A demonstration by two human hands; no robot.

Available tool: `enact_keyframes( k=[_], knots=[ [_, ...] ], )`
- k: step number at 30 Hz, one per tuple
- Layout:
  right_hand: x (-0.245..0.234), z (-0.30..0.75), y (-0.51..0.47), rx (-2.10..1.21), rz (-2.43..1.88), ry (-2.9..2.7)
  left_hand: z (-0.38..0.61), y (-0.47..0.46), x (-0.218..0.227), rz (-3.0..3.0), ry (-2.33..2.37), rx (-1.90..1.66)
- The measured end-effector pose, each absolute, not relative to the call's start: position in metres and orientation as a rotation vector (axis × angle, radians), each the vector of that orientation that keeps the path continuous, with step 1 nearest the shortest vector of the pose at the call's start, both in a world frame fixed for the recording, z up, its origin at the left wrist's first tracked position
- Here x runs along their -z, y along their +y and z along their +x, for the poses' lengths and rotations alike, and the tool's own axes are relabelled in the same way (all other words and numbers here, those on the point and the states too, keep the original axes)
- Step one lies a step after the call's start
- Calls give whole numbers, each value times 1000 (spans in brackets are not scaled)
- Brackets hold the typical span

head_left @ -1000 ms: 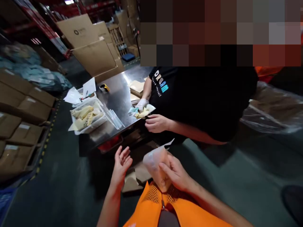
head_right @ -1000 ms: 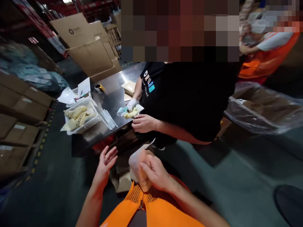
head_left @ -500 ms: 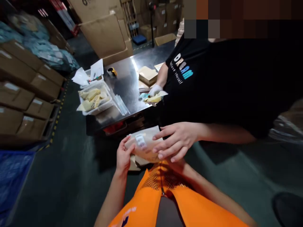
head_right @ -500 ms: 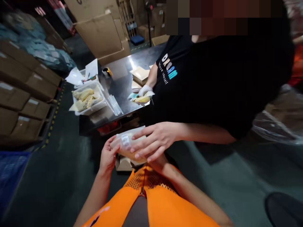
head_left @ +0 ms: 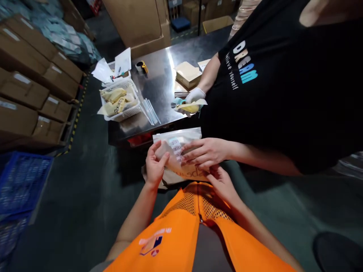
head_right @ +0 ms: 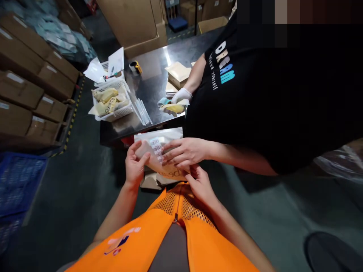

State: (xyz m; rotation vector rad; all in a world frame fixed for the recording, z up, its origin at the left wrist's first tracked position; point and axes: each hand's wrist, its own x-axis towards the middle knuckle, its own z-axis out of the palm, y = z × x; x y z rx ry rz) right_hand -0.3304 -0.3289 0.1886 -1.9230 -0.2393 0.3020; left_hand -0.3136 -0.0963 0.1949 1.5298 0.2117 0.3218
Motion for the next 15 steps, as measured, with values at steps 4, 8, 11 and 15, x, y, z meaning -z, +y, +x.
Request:
enact_keyframes(
  k=[4,8,11,15],
  knots=[
    [-189,-358,-342,-304,-2014,-78,-311,-105,-199,1466,210,-294],
    [-225,-377,-364,-412,-2151,-244,-306,-112,-203,1360,154,-238],
    [-283,-389,-382,-150,-2061,-445,-306,-107,-196,1341,207,-201],
    [-349,-400,-397,144,-1931,-750,-322,-97,-166,1424,449,-5]
  ],
)
